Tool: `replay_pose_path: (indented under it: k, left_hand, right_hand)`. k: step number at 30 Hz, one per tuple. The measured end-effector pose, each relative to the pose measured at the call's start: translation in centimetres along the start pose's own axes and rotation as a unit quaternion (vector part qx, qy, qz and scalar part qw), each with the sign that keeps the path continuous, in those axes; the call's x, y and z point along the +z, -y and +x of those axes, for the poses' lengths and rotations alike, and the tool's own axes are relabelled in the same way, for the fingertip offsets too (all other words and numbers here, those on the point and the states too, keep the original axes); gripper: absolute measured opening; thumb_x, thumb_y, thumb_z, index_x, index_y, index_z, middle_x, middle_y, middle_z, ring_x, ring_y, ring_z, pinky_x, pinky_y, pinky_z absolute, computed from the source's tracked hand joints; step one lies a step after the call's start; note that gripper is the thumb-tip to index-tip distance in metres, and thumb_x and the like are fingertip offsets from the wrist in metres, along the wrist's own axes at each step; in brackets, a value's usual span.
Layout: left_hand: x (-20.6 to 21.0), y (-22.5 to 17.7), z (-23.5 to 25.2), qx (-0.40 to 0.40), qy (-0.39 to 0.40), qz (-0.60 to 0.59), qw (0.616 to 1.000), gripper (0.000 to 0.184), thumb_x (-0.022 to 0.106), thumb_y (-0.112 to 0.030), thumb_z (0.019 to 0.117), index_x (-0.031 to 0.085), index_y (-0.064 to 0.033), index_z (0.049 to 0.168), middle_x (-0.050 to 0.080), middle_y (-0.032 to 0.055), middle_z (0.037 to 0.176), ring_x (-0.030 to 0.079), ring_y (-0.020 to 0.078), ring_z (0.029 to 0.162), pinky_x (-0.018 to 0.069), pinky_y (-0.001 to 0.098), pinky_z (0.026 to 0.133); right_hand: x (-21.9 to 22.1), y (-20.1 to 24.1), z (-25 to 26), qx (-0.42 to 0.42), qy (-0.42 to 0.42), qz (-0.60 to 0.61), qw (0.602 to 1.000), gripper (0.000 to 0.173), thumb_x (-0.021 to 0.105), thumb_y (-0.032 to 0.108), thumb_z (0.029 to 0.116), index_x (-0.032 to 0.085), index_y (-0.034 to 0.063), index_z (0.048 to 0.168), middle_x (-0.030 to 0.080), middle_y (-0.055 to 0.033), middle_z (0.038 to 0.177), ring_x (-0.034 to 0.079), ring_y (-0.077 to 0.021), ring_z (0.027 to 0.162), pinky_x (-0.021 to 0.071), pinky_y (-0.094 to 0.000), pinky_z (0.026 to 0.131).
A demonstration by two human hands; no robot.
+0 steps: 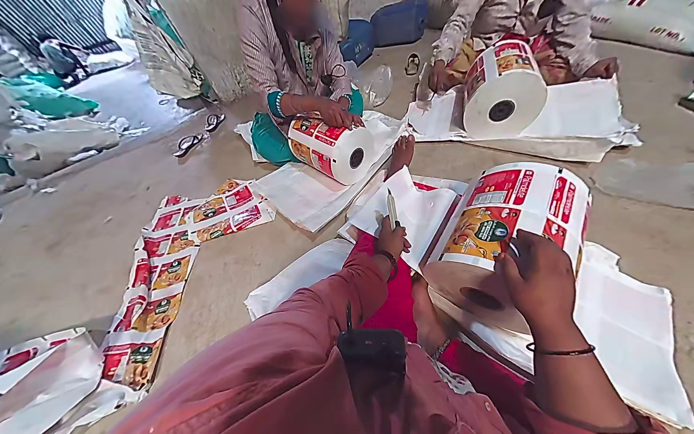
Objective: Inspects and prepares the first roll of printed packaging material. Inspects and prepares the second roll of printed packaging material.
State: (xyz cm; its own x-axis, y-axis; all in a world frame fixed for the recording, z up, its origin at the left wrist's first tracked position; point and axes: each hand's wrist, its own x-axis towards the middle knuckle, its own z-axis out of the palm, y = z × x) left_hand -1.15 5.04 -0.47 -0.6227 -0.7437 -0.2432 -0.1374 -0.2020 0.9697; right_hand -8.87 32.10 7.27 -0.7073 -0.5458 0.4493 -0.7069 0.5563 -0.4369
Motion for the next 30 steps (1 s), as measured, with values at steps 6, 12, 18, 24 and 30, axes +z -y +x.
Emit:
replay_pose_path:
  k: [6, 12, 18, 24, 30]
  left_hand:
    - [-0.04, 0.00, 0.08, -0.002, -0.001, 0.002, 1.000, 0.051, 0.045, -0.011, 0.1082, 0.026, -0.0089, 0.156, 0.061, 0.0149, 0.085, 0.060, 0.0181, 0.051, 0.0570, 0.0320, 0.052]
    - [-0.06, 0.01, 0.13, -0.001, -0.003, 0.002, 1.000, 0.051, 0.044, -0.012, 0.1089, 0.026, -0.0089, 0.156, 0.062, 0.0162, 0.088, 0.061, 0.0182, 0.051, 0.0572, 0.0322, 0.052]
    - [0.03, 0.12, 0.16, -0.002, -0.004, 0.006, 1.000, 0.052, 0.043, -0.012, 0.1088, 0.024, -0.0092, 0.157, 0.061, 0.0156, 0.089, 0.061, 0.0179, 0.052, 0.0572, 0.0324, 0.053]
    - [0.04, 0.10, 0.22, -0.006, -0.004, 0.009, 1.000, 0.052, 0.044, -0.012, 0.1085, 0.025, -0.0099, 0.157, 0.062, 0.0150, 0.087, 0.060, 0.0178, 0.051, 0.0569, 0.0321, 0.052]
    - [0.12, -0.10, -0.03, -0.017, -0.008, 0.003, 1.000, 0.052, 0.044, -0.012, 0.1089, 0.025, -0.0102, 0.157, 0.061, 0.0157, 0.089, 0.060, 0.0179, 0.051, 0.0567, 0.0325, 0.051]
  right_hand:
    - [0.11, 0.09, -0.02, 0.001, -0.002, -0.001, 1.000, 0.055, 0.052, 0.038, 0.0982, 0.057, 0.0000, 0.138, 0.062, -0.0245, 0.135, 0.055, -0.0450, 0.130, 0.0374, -0.0616, 0.112]
    - [0.04, 0.08, 0.01, 0.003, 0.002, -0.004, 1.000, 0.055, 0.052, 0.038, 0.0982, 0.057, -0.0002, 0.138, 0.061, -0.0242, 0.136, 0.055, -0.0448, 0.130, 0.0373, -0.0619, 0.113]
    - [0.06, -0.06, -0.01, -0.006, -0.001, 0.000, 1.000, 0.057, 0.051, 0.039, 0.0983, 0.057, -0.0002, 0.139, 0.061, -0.0243, 0.136, 0.055, -0.0447, 0.130, 0.0374, -0.0617, 0.113]
    - [0.01, 0.04, -0.01, -0.001, 0.000, -0.003, 1.000, 0.057, 0.051, 0.040, 0.0979, 0.058, 0.0004, 0.138, 0.061, -0.0238, 0.136, 0.055, -0.0446, 0.130, 0.0378, -0.0617, 0.112]
    - [0.08, -0.06, -0.07, 0.004, 0.005, 0.001, 1.000, 0.055, 0.052, 0.040, 0.0974, 0.059, 0.0018, 0.137, 0.062, -0.0226, 0.134, 0.056, -0.0427, 0.130, 0.0384, -0.0602, 0.112]
